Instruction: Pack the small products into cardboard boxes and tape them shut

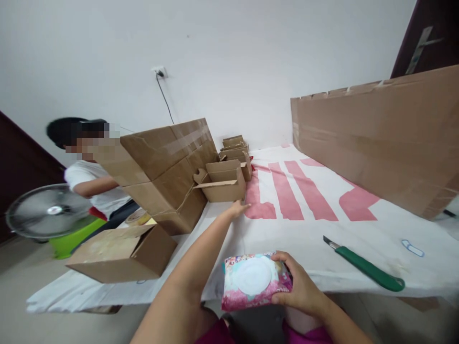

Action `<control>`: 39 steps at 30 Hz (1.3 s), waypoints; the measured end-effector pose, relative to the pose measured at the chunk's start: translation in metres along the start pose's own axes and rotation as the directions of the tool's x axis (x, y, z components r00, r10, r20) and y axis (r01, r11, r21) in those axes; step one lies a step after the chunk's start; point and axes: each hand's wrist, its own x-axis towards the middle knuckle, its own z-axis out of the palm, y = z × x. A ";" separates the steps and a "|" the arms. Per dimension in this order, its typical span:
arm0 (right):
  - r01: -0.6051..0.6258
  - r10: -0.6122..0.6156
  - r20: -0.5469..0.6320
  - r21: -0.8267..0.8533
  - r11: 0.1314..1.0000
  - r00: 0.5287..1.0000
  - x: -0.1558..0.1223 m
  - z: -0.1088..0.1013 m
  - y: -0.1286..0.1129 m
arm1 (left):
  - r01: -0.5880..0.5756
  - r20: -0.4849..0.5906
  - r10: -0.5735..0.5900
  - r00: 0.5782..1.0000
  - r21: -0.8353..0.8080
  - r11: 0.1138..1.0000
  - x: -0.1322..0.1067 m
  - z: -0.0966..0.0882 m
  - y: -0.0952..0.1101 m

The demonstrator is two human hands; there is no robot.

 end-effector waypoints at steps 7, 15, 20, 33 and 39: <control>0.033 -0.033 -0.004 -0.006 0.999 0.999 0.001 0.002 0.004 | -0.322 0.585 0.204 0.785 0.104 0.941 -0.145 0.009 0.015; 0.037 -0.035 -0.096 0.019 0.999 0.995 0.000 0.005 0.012 | -0.472 0.496 0.166 0.852 0.593 0.652 -0.166 -0.020 0.026; 0.025 -0.018 -0.103 0.067 0.997 0.995 0.002 0.002 0.013 | -0.274 0.204 0.189 0.961 0.810 0.519 -0.094 -0.052 0.028; -0.071 0.077 -0.114 0.055 0.996 0.991 0.003 0.003 0.016 | -0.031 -0.042 0.112 0.993 0.814 0.581 -0.111 -0.061 -0.045; -0.012 -0.001 -0.113 -0.114 0.993 0.994 -0.002 0.006 0.011 | -0.031 -0.047 0.105 0.993 0.770 0.637 -0.105 -0.070 -0.051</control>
